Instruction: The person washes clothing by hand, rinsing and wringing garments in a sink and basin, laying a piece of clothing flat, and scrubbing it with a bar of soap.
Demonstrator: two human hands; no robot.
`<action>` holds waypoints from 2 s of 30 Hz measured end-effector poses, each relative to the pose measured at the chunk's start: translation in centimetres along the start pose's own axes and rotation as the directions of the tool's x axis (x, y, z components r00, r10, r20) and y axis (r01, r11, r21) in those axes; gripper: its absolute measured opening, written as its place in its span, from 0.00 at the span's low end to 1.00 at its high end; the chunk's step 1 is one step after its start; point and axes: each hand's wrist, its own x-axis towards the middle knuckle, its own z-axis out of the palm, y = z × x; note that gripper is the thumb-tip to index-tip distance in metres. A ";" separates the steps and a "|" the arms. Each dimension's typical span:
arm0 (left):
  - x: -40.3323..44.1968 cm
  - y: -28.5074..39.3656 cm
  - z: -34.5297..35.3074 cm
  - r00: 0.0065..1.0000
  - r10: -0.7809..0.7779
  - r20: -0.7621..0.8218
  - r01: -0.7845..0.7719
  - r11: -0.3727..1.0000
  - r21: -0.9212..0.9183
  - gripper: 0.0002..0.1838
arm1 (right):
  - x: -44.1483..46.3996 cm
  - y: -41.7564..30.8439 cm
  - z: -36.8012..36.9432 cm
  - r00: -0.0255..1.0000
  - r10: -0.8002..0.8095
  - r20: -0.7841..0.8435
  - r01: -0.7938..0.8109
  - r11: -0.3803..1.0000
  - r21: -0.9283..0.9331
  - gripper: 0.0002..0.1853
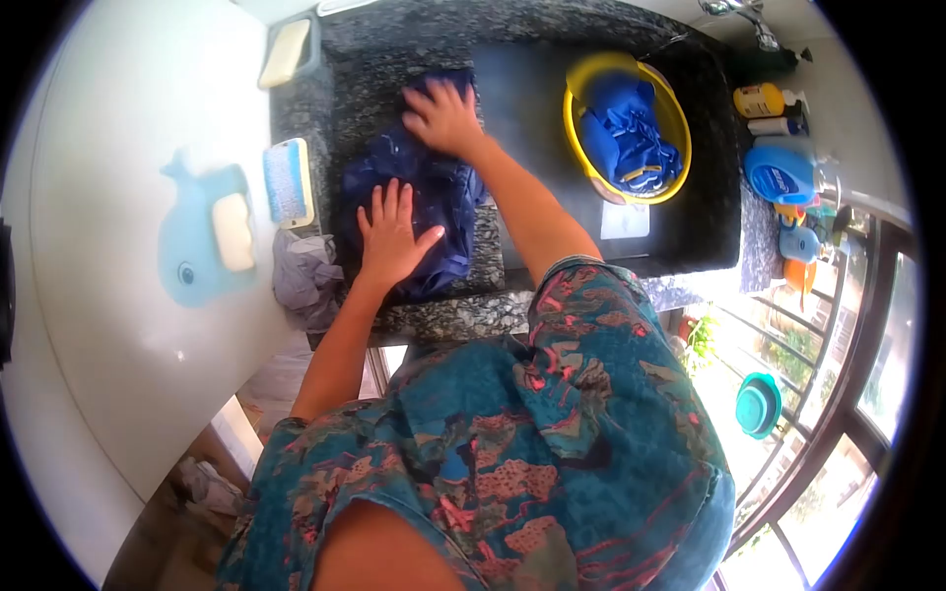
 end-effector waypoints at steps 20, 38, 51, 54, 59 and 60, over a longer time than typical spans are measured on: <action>2.7 3.2 -2.2 0.932 -0.129 0.340 0.040 0.966 0.257 0.59 | -5.5 -6.7 -13.7 0.993 -0.106 -0.043 0.113 0.971 0.209 0.12; 3.8 2.3 0.6 0.986 0.017 0.166 -0.040 0.989 0.141 0.48 | -6.0 -2.7 -4.0 0.992 -0.115 -0.055 0.128 0.908 0.399 0.12; 4.0 2.8 0.3 0.980 0.069 0.185 -0.059 0.997 -0.058 0.52 | -9.0 -3.8 -5.9 0.957 -0.236 -0.171 0.282 0.897 0.341 0.14; 4.5 3.3 1.1 0.999 -0.012 0.031 0.007 0.985 0.171 0.52 | -1.0 -0.8 -0.7 0.996 0.077 0.043 -0.074 0.996 -0.057 0.16; 4.3 3.2 0.6 0.998 -0.017 0.061 0.004 0.977 0.211 0.53 | 3.7 0.0 -0.1 0.973 0.199 -0.114 -0.213 0.968 -0.133 0.16; 4.5 3.5 0.7 0.999 -0.015 0.050 0.005 0.980 0.199 0.53 | 2.4 -0.4 -1.0 0.944 0.330 0.020 -0.328 0.943 -0.059 0.17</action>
